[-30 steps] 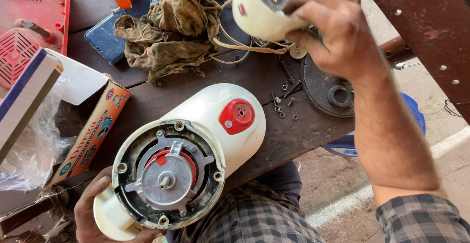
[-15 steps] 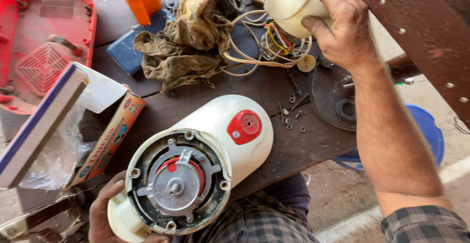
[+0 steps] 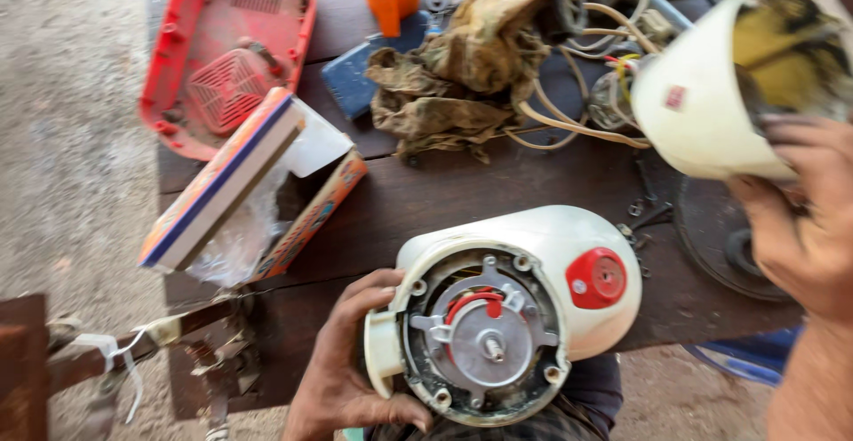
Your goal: The person removes an electric motor from a white mixer grinder housing, seats the motor into the grinder base, and wipes the motor and housing with a cloth. They then fit the housing back onto the base and handle a small screw at the end.
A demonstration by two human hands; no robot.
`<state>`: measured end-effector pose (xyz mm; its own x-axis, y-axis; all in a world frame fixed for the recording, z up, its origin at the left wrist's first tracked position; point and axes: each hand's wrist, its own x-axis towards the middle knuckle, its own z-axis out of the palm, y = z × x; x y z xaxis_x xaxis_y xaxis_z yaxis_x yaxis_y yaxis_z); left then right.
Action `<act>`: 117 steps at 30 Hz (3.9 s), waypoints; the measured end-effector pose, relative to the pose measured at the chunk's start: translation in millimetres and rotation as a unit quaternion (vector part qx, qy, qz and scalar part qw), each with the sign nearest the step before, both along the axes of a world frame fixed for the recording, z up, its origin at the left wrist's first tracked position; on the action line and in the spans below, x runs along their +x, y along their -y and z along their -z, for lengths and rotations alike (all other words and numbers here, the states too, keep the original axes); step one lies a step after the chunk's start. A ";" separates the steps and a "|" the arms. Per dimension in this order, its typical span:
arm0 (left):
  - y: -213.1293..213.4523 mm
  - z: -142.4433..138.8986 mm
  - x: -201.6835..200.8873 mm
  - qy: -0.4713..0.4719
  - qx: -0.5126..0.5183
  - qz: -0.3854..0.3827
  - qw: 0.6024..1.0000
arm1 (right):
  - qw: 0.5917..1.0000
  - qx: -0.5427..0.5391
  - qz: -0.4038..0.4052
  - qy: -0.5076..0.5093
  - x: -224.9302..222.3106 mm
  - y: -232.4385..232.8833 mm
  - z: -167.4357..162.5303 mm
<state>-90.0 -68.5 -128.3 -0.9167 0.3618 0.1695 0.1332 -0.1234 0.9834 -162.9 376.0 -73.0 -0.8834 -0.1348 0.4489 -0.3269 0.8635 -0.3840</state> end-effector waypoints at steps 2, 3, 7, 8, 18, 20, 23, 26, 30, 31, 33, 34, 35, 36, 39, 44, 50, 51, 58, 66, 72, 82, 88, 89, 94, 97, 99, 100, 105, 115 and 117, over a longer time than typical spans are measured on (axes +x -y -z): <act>7.0 -13.0 -5.9 -0.003 0.001 0.021 1.000 | 0.996 -0.082 0.000 0.042 6.7 -8.3 19.9; 9.3 -17.6 -11.6 -0.005 0.004 0.033 0.999 | 0.994 -0.097 0.005 0.052 12.2 -14.5 26.2; 8.5 -14.2 -57.3 0.056 0.063 0.001 0.996 | 0.998 -0.050 -0.011 0.044 25.8 -27.2 41.9; 5.6 -9.2 -70.5 0.122 0.024 -0.032 0.992 | 0.999 -0.031 -0.017 0.038 28.7 -26.9 40.7; -63.4 56.0 -159.0 -0.180 -0.511 -0.135 0.829 | 0.991 0.119 -0.010 0.068 60.8 -6.2 -26.9; -60.8 55.9 -162.3 -0.186 -0.530 -0.136 0.816 | 0.988 0.112 -0.037 0.096 68.0 -3.0 -19.7; -52.8 42.7 -156.0 -0.214 -0.495 -0.141 0.830 | 0.981 0.156 -0.046 0.105 73.6 1.8 -1.2; -42.4 10.3 -135.4 -0.057 -0.334 -0.124 0.933 | 0.975 0.202 -0.026 0.084 78.3 9.2 4.3; -29.3 -47.3 -90.7 0.069 -0.096 -0.055 0.991 | 0.968 0.246 -0.018 0.046 90.3 29.0 -19.3; -27.7 -60.2 -77.5 0.054 -0.084 -0.044 0.994 | 0.966 0.256 -0.019 0.030 93.6 36.2 -28.0; -28.0 -82.6 -51.2 0.029 -0.061 -0.019 0.998 | 0.985 0.165 -0.052 -0.009 100.6 54.0 -45.4; -30.9 -91.9 -40.0 0.021 -0.054 -0.010 0.998 | 0.990 0.120 -0.067 -0.026 105.4 64.2 -53.2; -34.6 -100.3 -28.9 0.014 -0.048 -0.002 0.999 | 0.994 0.059 -0.088 -0.025 110.8 76.6 -59.4; -39.3 -107.9 -19.5 0.005 -0.040 0.006 0.999 | 0.994 -0.002 -0.110 -0.026 115.2 89.2 -65.0; -55.8 -128.0 -2.2 -0.013 -0.032 0.052 0.998 | 0.972 -0.161 -0.170 -0.020 120.6 123.1 -79.1; -72.2 -140.2 -0.3 -0.006 0.120 0.131 0.984 | 0.950 -0.183 -0.245 -0.066 110.5 150.1 -96.6; -71.8 -129.1 5.9 0.050 0.145 0.100 0.983 | 0.951 -0.187 -0.241 -0.053 109.2 153.2 -93.2; -72.4 -129.0 9.1 0.053 0.146 0.092 0.984 | 0.951 -0.193 -0.238 -0.046 109.1 151.1 -90.0; -83.4 -127.3 58.0 -0.282 -0.298 -0.140 0.901 | 0.939 -0.234 -0.245 0.053 84.9 126.5 -54.9; -117.6 -91.9 66.0 -0.256 -0.417 -0.244 0.838 | 0.926 -0.235 -0.246 0.163 59.1 121.1 -20.5; -125.6 -90.7 63.7 -0.259 -0.405 -0.254 0.840 | 0.893 -0.270 -0.290 0.215 38.0 118.0 -16.1; -129.1 -89.8 52.8 -0.272 -0.379 -0.265 0.844 | 0.849 -0.299 -0.355 0.252 6.8 112.3 -5.7; -130.1 -90.6 49.8 -0.264 -0.370 -0.269 0.849 | 0.868 -0.254 -0.357 0.235 -2.0 107.9 -7.2; -129.9 -90.5 49.5 -0.264 -0.367 -0.268 0.851 | 0.862 -0.258 -0.372 0.226 -3.0 108.8 -6.3; -128.8 -89.6 48.5 -0.261 -0.364 -0.272 0.851 | 0.834 -0.271 -0.423 0.228 -7.9 117.3 -2.5; -129.0 -89.2 47.4 -0.261 -0.363 -0.269 0.853 | 0.857 -0.221 -0.408 0.223 -11.0 118.0 -6.1; -129.3 -88.9 46.4 -0.258 -0.361 -0.268 0.855 | 0.870 -0.188 -0.417 0.182 -12.1 117.3 -10.2; -129.4 -88.8 45.7 -0.258 -0.363 -0.269 0.854 | 0.876 -0.171 -0.420 0.162 -12.1 117.0 -12.4; -129.8 -88.4 42.9 -0.254 -0.367 -0.267 0.854 | 0.899 -0.102 -0.417 0.085 -8.6 116.7 -18.7; -129.4 -88.9 37.2 -0.257 -0.362 -0.269 0.855 | 0.888 -0.104 -0.443 0.064 -16.0 114.9 -16.5; -129.4 -88.6 36.2 -0.253 -0.360 -0.268 0.857 | 0.891 -0.096 -0.439 0.060 -15.8 116.2 -18.3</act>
<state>-53.8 60.9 -39.7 -0.8592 0.0892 0.5038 0.4123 0.7039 0.5784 -178.7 259.8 -54.7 -0.5185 -0.7292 0.4467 -0.7907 0.2101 -0.5750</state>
